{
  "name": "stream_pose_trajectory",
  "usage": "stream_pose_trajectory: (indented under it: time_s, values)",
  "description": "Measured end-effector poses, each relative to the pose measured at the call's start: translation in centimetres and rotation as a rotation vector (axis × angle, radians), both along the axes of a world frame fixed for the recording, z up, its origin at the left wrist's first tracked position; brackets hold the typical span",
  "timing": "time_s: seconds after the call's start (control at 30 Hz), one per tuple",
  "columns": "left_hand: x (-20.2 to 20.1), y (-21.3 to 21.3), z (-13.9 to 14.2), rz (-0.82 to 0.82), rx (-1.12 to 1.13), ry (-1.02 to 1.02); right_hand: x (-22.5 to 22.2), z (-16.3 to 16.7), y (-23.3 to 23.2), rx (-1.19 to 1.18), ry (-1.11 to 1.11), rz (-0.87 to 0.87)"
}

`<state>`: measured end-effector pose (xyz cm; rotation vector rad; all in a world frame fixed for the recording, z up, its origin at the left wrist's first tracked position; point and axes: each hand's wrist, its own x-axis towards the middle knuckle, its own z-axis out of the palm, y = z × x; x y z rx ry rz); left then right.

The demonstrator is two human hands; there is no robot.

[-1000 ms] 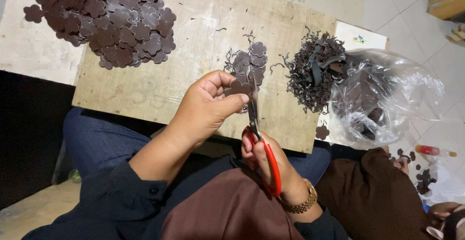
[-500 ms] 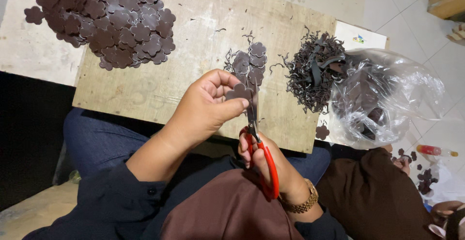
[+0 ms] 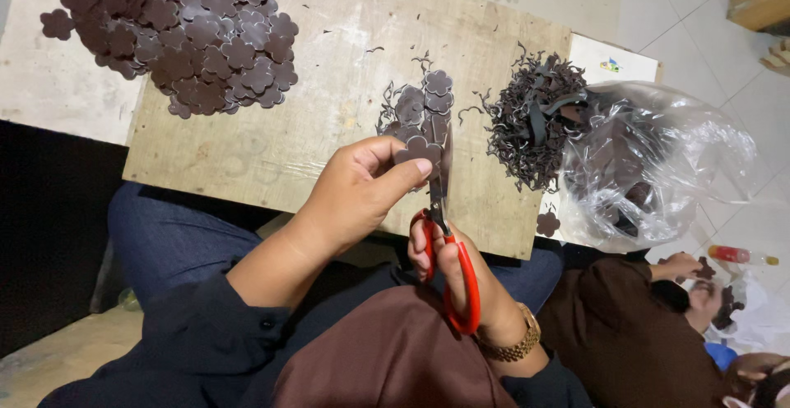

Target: The person uses red-handled scissors to trim the edges of dark brown flower-shaped pieces, holding each piece in the left hand and cutting with the right. Trimmed pieces are placed on a wooden board, and scrap pieces accumulate nearby.

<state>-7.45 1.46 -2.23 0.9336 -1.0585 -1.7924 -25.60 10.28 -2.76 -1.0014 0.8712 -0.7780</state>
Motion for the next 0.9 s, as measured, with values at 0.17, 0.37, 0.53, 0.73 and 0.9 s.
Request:
stream_pose_trajectory:
  time_s: [0.17,0.37,0.53,0.73,0.9]
  values:
    - [0.2,0.1,0.6,0.001,-0.003,0.013,-0.4,0.7,-0.2,-0.09,0.015,0.084]
    - [0.5,0.3,1.4,0.014,-0.043,-0.156,-0.4,0.9,-0.2,-0.112,0.044,0.077]
    - [0.5,0.4,1.8,0.024,-0.07,-0.208,-0.4,0.6,-0.3,-0.114,0.079,0.071]
    - [0.5,0.3,1.8,0.02,-0.069,-0.179,-0.4,0.5,-0.3,-0.053,0.038,0.054]
    - [0.6,0.3,1.6,0.022,-0.056,-0.146,-0.3,0.5,-0.3,-0.006,-0.007,0.035]
